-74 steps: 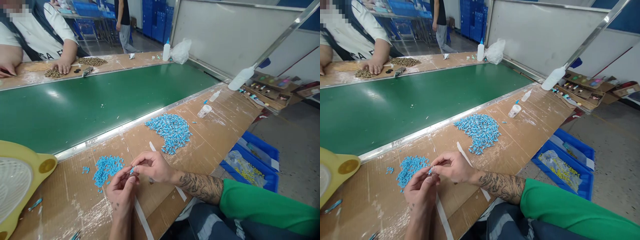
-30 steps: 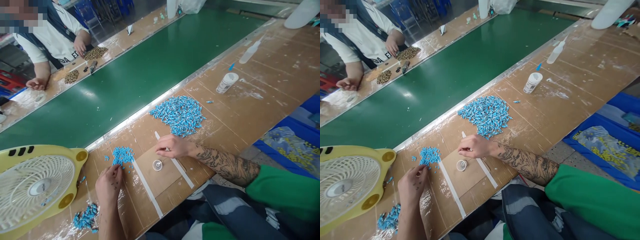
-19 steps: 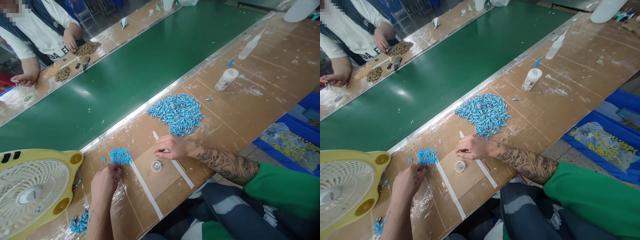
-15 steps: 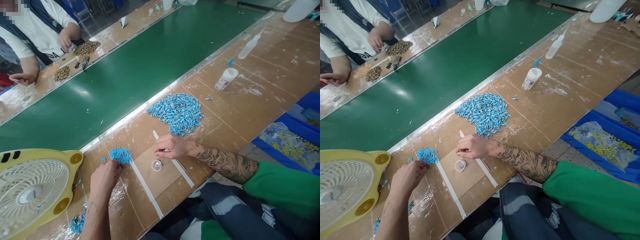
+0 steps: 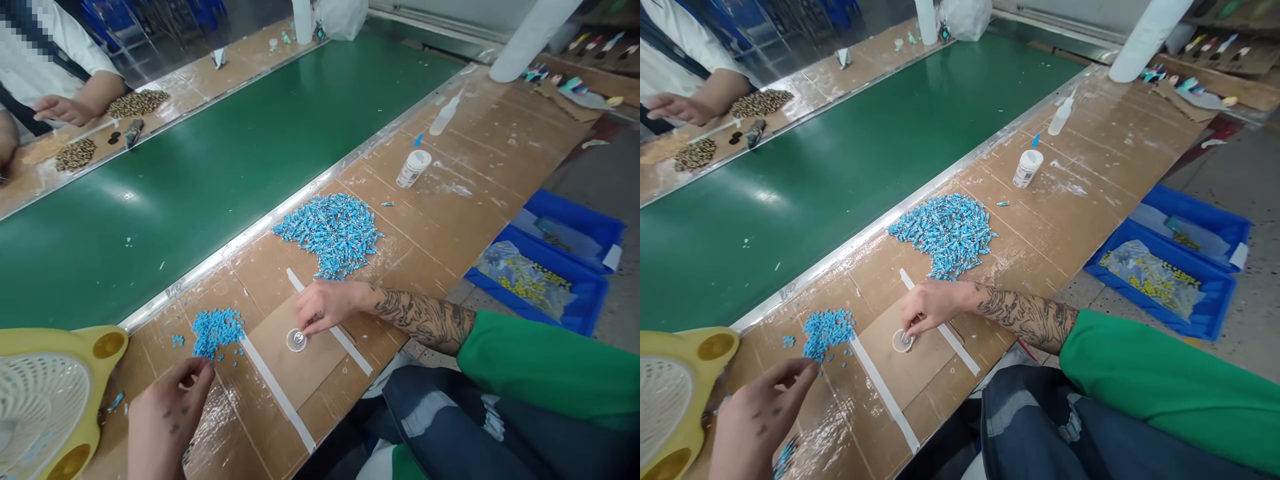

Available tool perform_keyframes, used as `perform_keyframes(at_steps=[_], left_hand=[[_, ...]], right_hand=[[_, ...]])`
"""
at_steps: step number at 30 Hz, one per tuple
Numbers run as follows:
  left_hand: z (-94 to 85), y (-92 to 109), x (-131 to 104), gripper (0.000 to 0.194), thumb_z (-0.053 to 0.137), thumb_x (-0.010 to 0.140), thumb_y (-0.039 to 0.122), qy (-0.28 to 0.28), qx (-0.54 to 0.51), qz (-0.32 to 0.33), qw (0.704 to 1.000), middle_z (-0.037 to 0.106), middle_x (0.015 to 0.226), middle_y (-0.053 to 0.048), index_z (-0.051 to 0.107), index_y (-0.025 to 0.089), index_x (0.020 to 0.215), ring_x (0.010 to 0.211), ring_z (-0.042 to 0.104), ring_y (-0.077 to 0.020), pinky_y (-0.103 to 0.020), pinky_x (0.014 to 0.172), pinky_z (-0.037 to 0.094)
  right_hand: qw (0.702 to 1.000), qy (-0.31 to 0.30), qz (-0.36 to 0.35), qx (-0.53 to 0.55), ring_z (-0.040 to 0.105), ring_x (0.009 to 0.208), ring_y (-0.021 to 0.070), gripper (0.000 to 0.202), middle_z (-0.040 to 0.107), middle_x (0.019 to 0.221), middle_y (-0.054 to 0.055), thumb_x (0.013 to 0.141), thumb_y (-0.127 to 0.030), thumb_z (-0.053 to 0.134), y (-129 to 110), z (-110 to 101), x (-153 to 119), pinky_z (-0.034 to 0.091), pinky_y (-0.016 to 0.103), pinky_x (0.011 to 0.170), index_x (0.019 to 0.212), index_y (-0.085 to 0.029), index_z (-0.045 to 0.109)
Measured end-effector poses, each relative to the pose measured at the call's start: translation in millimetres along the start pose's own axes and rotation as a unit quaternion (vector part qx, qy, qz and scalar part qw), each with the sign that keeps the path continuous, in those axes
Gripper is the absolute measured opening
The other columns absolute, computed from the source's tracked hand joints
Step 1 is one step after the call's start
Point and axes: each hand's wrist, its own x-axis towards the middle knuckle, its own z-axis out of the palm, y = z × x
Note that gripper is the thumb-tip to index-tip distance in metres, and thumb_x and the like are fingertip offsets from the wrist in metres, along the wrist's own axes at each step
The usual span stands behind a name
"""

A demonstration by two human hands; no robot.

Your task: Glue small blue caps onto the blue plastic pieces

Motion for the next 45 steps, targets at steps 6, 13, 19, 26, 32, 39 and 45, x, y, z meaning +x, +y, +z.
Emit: perform_keyframes(at_steps=[6, 13, 19, 26, 32, 39, 45], left_hand=[[68.1, 29, -16, 0.013, 0.081, 0.064, 0.029, 0.013, -0.619, 0.113, 0.777, 0.066, 0.067, -0.003, 0.071, 0.021, 0.066, 0.069, 0.059, -0.0187, -0.030, 0.066, 0.047], [96.0, 52, -8, 0.011, 0.077, 0.069, 0.029, -0.069, -0.781, 0.116, 0.610, 0.052, 0.059, 0.000, 0.070, 0.020, 0.069, 0.058, 0.048, -0.0124, -0.024, 0.051, 0.040], [96.4, 52, -13, 0.010, 0.078, 0.069, 0.027, -0.079, -0.789, 0.111, 0.599, 0.055, 0.062, -0.001, 0.071, 0.020, 0.070, 0.060, 0.049, -0.0128, -0.023, 0.051, 0.040], [105.5, 51, -16, 0.009, 0.080, 0.068, 0.026, -0.100, -0.747, 0.104, 0.649, 0.063, 0.069, -0.005, 0.073, 0.021, 0.069, 0.072, 0.057, -0.0184, -0.030, 0.063, 0.046], [109.4, 48, -14, 0.008, 0.078, 0.070, 0.026, -0.113, -0.736, 0.119, 0.657, 0.065, 0.071, -0.005, 0.073, 0.021, 0.070, 0.076, 0.059, -0.0206, -0.034, 0.069, 0.047], [104.7, 50, -15, 0.008, 0.079, 0.069, 0.026, -0.106, -0.737, 0.114, 0.658, 0.066, 0.070, -0.005, 0.074, 0.021, 0.070, 0.072, 0.059, -0.0189, -0.032, 0.067, 0.048], [100.5, 55, -14, 0.011, 0.080, 0.067, 0.030, -0.096, -0.741, 0.109, 0.655, 0.063, 0.064, -0.004, 0.073, 0.021, 0.067, 0.064, 0.055, -0.0167, -0.030, 0.061, 0.047]], right_hand=[[0.988, 0.068, -0.003, -0.137, 0.052, 0.070, 0.0123, 0.022, 0.059, 0.074, 0.001, 0.091, -0.029, 0.055, -13, 17, 7, 0.035, 0.027, 0.065, 0.077, -0.018, 0.068], [0.984, 0.110, 0.005, -0.137, 0.050, 0.068, 0.0122, 0.023, 0.056, 0.071, 0.000, 0.091, -0.030, 0.055, -13, 24, 12, 0.036, 0.026, 0.065, 0.076, -0.018, 0.067], [0.963, 0.267, 0.027, 0.020, 0.049, 0.059, 0.0087, 0.019, 0.055, 0.064, 0.000, 0.086, -0.024, 0.058, -31, 8, 18, 0.040, 0.021, 0.057, 0.071, -0.014, 0.064], [0.932, 0.356, 0.017, 0.068, 0.049, 0.056, 0.0080, 0.018, 0.057, 0.061, 0.001, 0.084, -0.026, 0.060, -52, 10, 30, 0.042, 0.020, 0.054, 0.071, -0.015, 0.065], [0.950, 0.303, 0.049, 0.060, 0.050, 0.058, 0.0088, 0.021, 0.059, 0.064, 0.002, 0.087, -0.031, 0.058, -43, 18, 28, 0.043, 0.022, 0.057, 0.077, -0.014, 0.065], [0.942, 0.326, 0.042, 0.064, 0.050, 0.057, 0.0083, 0.020, 0.057, 0.063, 0.000, 0.087, -0.030, 0.059, -43, 11, 25, 0.043, 0.021, 0.056, 0.076, -0.015, 0.064], [0.986, 0.147, 0.024, -0.069, 0.052, 0.070, 0.0123, 0.025, 0.058, 0.073, 0.003, 0.092, -0.030, 0.052, -27, 3, 14, 0.043, 0.025, 0.068, 0.075, -0.016, 0.063]])
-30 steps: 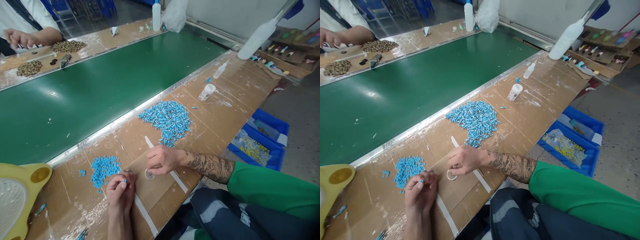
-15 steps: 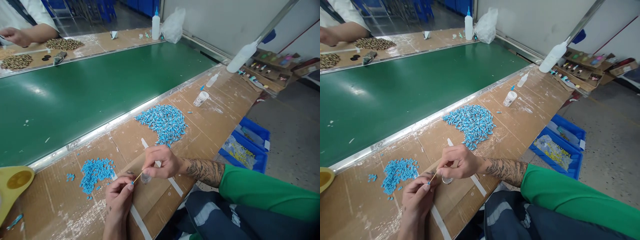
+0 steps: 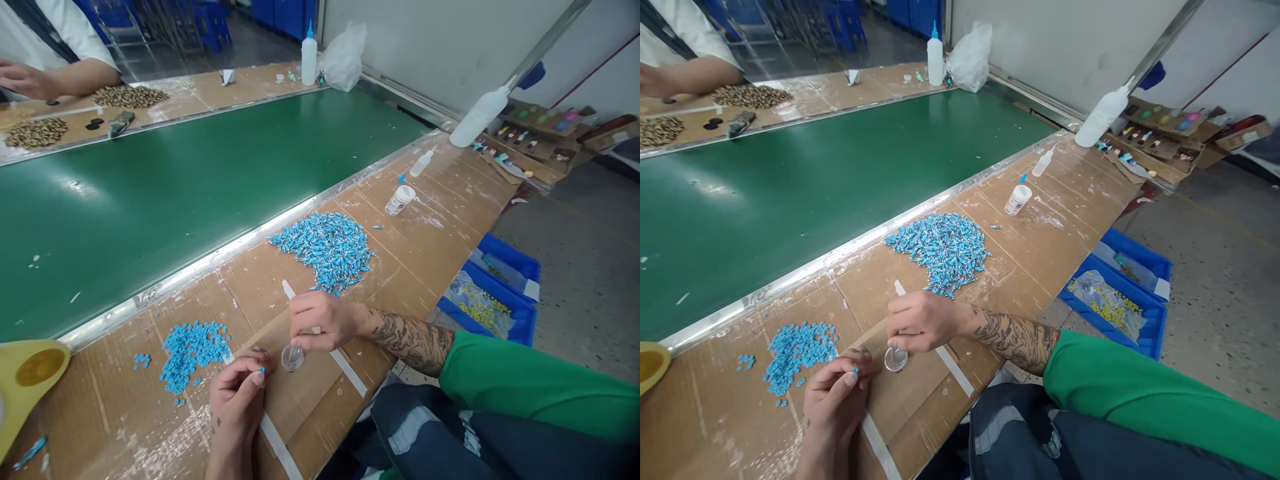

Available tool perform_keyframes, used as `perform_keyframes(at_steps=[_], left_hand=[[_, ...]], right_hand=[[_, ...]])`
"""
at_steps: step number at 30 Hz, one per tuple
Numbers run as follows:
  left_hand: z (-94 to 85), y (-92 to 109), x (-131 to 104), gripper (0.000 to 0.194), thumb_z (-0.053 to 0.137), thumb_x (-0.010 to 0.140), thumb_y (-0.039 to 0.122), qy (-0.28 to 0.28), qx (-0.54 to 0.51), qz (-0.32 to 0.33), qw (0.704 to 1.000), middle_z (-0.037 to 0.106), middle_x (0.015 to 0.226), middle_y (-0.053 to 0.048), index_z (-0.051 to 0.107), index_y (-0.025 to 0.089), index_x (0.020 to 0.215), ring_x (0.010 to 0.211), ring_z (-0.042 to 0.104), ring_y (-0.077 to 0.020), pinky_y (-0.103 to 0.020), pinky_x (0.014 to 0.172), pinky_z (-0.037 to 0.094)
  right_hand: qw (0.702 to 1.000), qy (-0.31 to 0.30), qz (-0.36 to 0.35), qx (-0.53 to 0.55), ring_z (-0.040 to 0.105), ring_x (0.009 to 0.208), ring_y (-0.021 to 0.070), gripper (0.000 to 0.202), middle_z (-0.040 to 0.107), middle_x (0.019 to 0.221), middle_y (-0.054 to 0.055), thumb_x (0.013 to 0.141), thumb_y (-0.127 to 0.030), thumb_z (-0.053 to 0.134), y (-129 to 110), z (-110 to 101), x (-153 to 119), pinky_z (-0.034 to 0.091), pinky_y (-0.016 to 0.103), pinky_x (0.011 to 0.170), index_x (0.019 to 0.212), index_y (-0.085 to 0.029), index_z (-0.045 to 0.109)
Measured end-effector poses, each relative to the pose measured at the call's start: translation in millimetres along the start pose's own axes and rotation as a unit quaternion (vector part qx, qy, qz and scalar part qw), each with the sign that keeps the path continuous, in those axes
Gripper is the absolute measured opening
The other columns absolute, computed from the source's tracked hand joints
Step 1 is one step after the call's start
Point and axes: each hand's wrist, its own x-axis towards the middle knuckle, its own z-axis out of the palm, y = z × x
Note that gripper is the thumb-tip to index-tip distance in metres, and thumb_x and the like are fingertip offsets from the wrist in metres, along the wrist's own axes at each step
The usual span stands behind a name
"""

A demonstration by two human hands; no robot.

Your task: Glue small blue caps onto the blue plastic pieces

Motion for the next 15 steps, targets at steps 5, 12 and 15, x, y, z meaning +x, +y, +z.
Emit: perform_keyframes(at_steps=[5, 12, 15], left_hand=[[-6.8, -4, 1, 0.016, 0.083, 0.061, 0.031, 0.038, 0.017, -0.006, 0.999, 0.065, 0.067, -0.006, 0.072, 0.020, 0.063, 0.069, 0.057, -0.0188, -0.028, 0.058, 0.047], [-5.9, -2, 2, 0.018, 0.083, 0.061, 0.032, 0.035, -0.006, -0.014, 0.999, 0.064, 0.066, -0.005, 0.072, 0.019, 0.065, 0.065, 0.055, -0.0172, -0.024, 0.051, 0.043], [-4.6, -2, 3, 0.017, 0.083, 0.061, 0.030, 0.030, -0.024, -0.009, 0.999, 0.064, 0.066, -0.005, 0.072, 0.018, 0.065, 0.060, 0.053, -0.0148, -0.023, 0.049, 0.040]], right_hand=[[0.987, -0.068, 0.053, -0.134, 0.054, 0.079, 0.0140, 0.032, 0.062, 0.080, 0.004, 0.094, -0.042, 0.053, 12, -17, 2, 0.042, 0.026, 0.078, 0.082, -0.016, 0.066], [0.916, -0.066, 0.244, -0.313, 0.057, 0.094, 0.0230, 0.018, 0.068, 0.088, 0.013, 0.089, -0.018, 0.052, 45, -57, 31, 0.041, 0.038, 0.091, 0.085, -0.010, 0.068], [0.909, -0.085, 0.263, -0.311, 0.060, 0.093, 0.0256, 0.016, 0.069, 0.081, 0.017, 0.081, -0.006, 0.053, 60, -54, 41, 0.044, 0.037, 0.085, 0.076, -0.007, 0.069]])
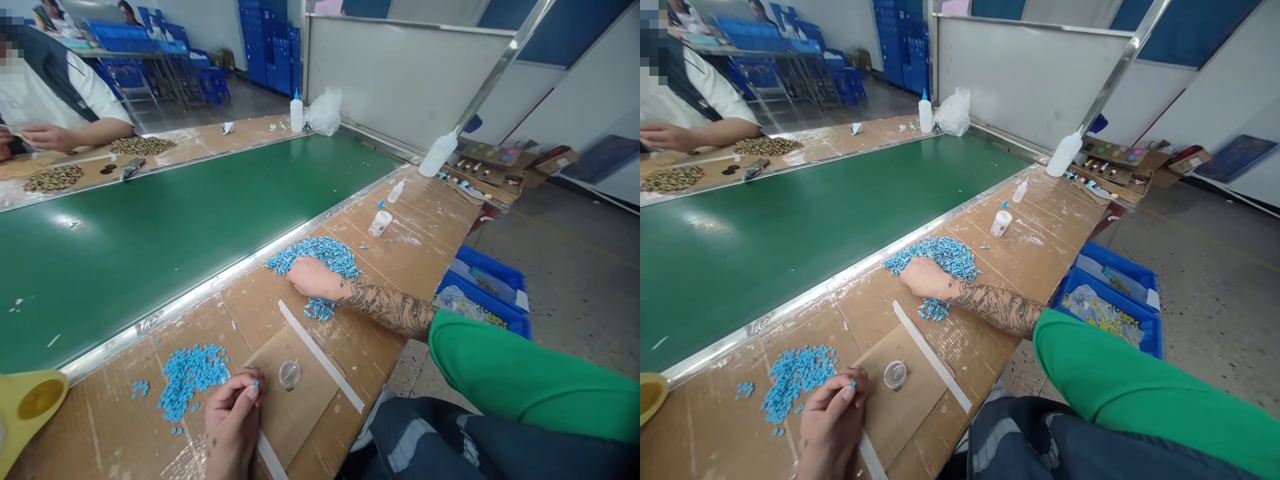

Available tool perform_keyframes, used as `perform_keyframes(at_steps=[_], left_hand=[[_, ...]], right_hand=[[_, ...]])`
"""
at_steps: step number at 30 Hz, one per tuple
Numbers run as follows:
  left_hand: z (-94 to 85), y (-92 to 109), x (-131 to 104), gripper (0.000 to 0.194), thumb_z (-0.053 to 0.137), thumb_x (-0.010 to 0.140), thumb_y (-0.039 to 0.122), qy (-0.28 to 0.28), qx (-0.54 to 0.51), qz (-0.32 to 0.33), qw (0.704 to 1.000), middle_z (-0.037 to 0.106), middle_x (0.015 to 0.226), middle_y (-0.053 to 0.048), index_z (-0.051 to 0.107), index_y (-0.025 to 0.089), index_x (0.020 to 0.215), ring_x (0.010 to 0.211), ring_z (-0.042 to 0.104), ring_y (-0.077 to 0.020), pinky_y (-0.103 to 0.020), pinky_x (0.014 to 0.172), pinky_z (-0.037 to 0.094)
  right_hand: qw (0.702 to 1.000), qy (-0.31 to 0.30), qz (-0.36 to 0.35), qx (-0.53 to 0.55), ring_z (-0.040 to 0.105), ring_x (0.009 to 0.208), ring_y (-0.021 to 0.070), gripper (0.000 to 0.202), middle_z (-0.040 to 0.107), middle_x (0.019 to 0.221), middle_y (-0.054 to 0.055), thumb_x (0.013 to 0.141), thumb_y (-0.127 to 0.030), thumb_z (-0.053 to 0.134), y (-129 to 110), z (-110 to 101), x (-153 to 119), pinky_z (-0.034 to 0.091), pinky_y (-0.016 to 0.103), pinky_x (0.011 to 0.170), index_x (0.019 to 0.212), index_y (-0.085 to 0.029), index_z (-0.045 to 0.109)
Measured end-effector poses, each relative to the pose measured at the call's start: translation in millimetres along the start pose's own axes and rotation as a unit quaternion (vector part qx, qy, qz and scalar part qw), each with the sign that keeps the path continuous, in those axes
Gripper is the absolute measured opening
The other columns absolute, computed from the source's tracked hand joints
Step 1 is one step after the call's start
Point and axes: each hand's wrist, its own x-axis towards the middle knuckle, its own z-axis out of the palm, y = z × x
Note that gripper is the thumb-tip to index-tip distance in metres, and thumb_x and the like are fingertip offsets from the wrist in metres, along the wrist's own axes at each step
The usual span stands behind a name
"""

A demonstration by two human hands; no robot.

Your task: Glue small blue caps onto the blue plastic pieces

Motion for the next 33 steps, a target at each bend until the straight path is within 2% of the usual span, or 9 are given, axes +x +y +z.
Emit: perform_keyframes(at_steps=[4, 10, 12, 14, 16, 19, 23, 29, 33], left_hand=[[-0.6, 0, 1, 0.015, 0.081, 0.065, 0.030, -0.017, -0.019, -0.004, 1.000, 0.061, 0.064, -0.004, 0.072, 0.018, 0.067, 0.058, 0.051, -0.0135, -0.024, 0.051, 0.040], [4.2, 4, 0, 0.015, 0.080, 0.066, 0.030, -0.033, -0.051, -0.010, 0.998, 0.057, 0.061, -0.002, 0.071, 0.018, 0.066, 0.059, 0.049, -0.0131, -0.025, 0.053, 0.039], [5.4, 4, 0, 0.013, 0.079, 0.068, 0.029, -0.047, -0.059, -0.010, 0.997, 0.056, 0.060, -0.002, 0.071, 0.019, 0.067, 0.058, 0.048, -0.0125, -0.025, 0.054, 0.039], [5.1, 3, 0, 0.012, 0.078, 0.069, 0.028, -0.056, -0.063, -0.010, 0.996, 0.057, 0.062, -0.002, 0.071, 0.019, 0.069, 0.059, 0.049, -0.0127, -0.025, 0.054, 0.039], [3.8, 3, -1, 0.012, 0.078, 0.070, 0.028, -0.058, -0.066, -0.012, 0.996, 0.057, 0.063, -0.002, 0.071, 0.018, 0.069, 0.060, 0.049, -0.0126, -0.024, 0.054, 0.039], [1.5, 3, -2, 0.013, 0.079, 0.069, 0.028, -0.059, -0.069, -0.023, 0.996, 0.059, 0.064, -0.002, 0.071, 0.018, 0.069, 0.059, 0.049, -0.0116, -0.024, 0.054, 0.040], [0.4, 5, -4, 0.013, 0.080, 0.068, 0.029, -0.064, -0.071, -0.034, 0.995, 0.061, 0.064, -0.003, 0.072, 0.018, 0.069, 0.057, 0.051, -0.0115, -0.025, 0.055, 0.041], [4.4, 5, -2, 0.012, 0.079, 0.069, 0.029, -0.078, -0.071, -0.039, 0.994, 0.062, 0.067, -0.003, 0.073, 0.018, 0.071, 0.060, 0.052, -0.0120, -0.025, 0.058, 0.042], [5.0, 5, -2, 0.012, 0.079, 0.070, 0.028, -0.087, -0.060, -0.045, 0.993, 0.060, 0.064, -0.002, 0.073, 0.018, 0.069, 0.060, 0.051, -0.0117, -0.025, 0.061, 0.043]], right_hand=[[0.999, -0.012, -0.001, 0.047, 0.063, 0.092, 0.0236, 0.019, 0.071, 0.085, 0.017, 0.078, -0.002, 0.053, -9, 3, 5, 0.047, 0.034, 0.082, 0.082, -0.006, 0.071], [0.970, -0.048, -0.050, 0.231, 0.068, 0.079, 0.0088, 0.031, 0.074, 0.097, 0.006, 0.089, -0.021, 0.058, -46, 2, -21, 0.052, 0.019, 0.073, 0.118, -0.013, 0.065], [0.924, -0.057, -0.063, 0.372, 0.068, 0.078, 0.0086, 0.036, 0.074, 0.097, 0.007, 0.088, -0.025, 0.062, -61, 7, -33, 0.054, 0.020, 0.070, 0.120, -0.010, 0.063], [0.848, -0.058, -0.084, 0.519, 0.068, 0.079, 0.0104, 0.034, 0.073, 0.095, 0.009, 0.084, -0.027, 0.067, -74, 12, -41, 0.056, 0.022, 0.072, 0.113, -0.009, 0.066], [0.797, -0.044, -0.134, 0.587, 0.068, 0.084, 0.0126, 0.025, 0.073, 0.093, 0.010, 0.083, -0.027, 0.069, -82, 14, -46, 0.056, 0.026, 0.079, 0.101, -0.009, 0.069], [0.801, -0.007, -0.227, 0.554, 0.066, 0.088, 0.0128, 0.016, 0.071, 0.093, 0.010, 0.084, -0.027, 0.069, -87, 13, -47, 0.054, 0.027, 0.084, 0.089, -0.011, 0.070], [0.813, 0.023, -0.308, 0.493, 0.065, 0.086, 0.0109, 0.014, 0.071, 0.091, 0.011, 0.089, -0.023, 0.064, -87, 9, -47, 0.053, 0.023, 0.082, 0.087, -0.010, 0.070], [0.834, 0.022, -0.323, 0.447, 0.066, 0.091, 0.0101, 0.015, 0.071, 0.096, 0.010, 0.090, -0.021, 0.060, -87, 10, -48, 0.053, 0.021, 0.086, 0.087, -0.011, 0.071], [0.830, 0.004, -0.340, 0.441, 0.067, 0.093, 0.0107, 0.015, 0.072, 0.098, 0.011, 0.089, -0.019, 0.058, -84, 8, -47, 0.052, 0.021, 0.088, 0.087, -0.011, 0.071]])
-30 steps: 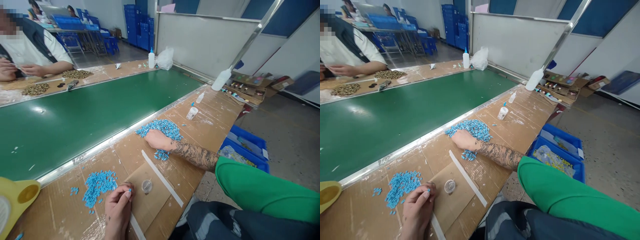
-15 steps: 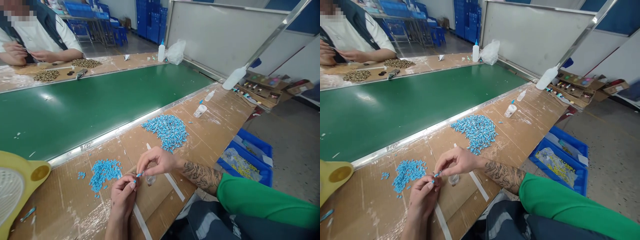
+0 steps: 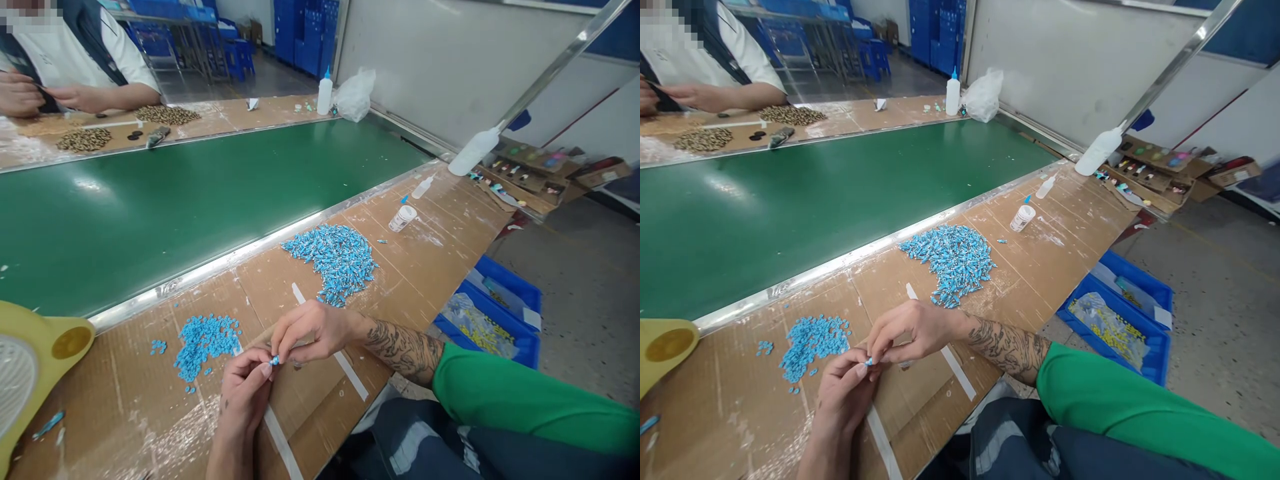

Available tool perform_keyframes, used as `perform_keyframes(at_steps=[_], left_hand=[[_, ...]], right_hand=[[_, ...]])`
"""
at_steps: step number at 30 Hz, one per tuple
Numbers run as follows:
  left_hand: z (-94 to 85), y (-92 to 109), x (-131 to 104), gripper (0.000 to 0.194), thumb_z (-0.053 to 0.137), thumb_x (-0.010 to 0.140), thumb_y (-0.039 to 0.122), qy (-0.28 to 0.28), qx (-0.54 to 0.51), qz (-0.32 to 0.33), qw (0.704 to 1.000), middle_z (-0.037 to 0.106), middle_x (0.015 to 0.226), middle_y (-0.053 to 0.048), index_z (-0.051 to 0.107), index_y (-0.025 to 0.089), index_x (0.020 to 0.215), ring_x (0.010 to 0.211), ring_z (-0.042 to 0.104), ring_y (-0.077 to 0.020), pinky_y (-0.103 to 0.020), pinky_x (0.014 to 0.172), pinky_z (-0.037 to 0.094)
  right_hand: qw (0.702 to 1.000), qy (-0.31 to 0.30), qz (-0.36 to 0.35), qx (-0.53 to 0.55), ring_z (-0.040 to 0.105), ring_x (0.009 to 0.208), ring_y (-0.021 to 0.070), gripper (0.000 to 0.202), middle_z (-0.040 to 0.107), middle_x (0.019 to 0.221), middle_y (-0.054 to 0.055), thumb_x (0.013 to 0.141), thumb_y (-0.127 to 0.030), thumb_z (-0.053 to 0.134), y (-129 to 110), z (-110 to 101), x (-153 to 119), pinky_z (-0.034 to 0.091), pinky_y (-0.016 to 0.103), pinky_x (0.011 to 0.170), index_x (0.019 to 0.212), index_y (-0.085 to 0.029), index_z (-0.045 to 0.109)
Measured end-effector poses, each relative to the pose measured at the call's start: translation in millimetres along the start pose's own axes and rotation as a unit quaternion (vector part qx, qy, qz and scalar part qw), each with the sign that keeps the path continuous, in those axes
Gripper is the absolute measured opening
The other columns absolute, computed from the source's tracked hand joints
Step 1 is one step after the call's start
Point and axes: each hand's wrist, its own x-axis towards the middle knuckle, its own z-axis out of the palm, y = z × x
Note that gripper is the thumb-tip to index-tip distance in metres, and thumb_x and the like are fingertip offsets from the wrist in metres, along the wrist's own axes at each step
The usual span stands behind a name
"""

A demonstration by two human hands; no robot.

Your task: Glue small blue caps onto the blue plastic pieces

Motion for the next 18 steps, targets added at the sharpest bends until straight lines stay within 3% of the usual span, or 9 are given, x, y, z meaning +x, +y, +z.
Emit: perform_keyframes(at_steps=[8, 14, 18], left_hand=[[-12.4, -6, -3, 0.012, 0.076, 0.074, 0.028, -0.026, 0.063, -0.030, 0.997, 0.060, 0.066, -0.002, 0.072, 0.017, 0.071, 0.068, 0.053, -0.0143, -0.026, 0.066, 0.041], [-11.2, -1, -2, 0.017, 0.076, 0.074, 0.032, -0.009, 0.046, -0.047, 0.998, 0.055, 0.057, 0.000, 0.071, 0.017, 0.068, 0.061, 0.049, -0.0119, -0.025, 0.062, 0.037], [-10.3, 1, -2, 0.019, 0.077, 0.072, 0.032, -0.003, 0.044, -0.044, 0.998, 0.055, 0.056, 0.000, 0.070, 0.016, 0.066, 0.060, 0.049, -0.0120, -0.025, 0.061, 0.037]], right_hand=[[0.994, -0.083, 0.044, 0.048, 0.066, 0.094, 0.0116, 0.015, 0.072, 0.099, 0.010, 0.091, -0.018, 0.059, 3, -13, -2, 0.051, 0.022, 0.090, 0.095, -0.010, 0.070], [0.998, -0.016, 0.039, 0.039, 0.067, 0.092, 0.0120, 0.016, 0.074, 0.097, 0.011, 0.090, -0.021, 0.060, 8, -1, -3, 0.052, 0.022, 0.088, 0.091, -0.010, 0.072], [0.997, -0.011, 0.049, 0.053, 0.068, 0.093, 0.0123, 0.015, 0.074, 0.097, 0.010, 0.089, -0.021, 0.061, 11, 5, -5, 0.052, 0.022, 0.088, 0.092, -0.011, 0.073]])
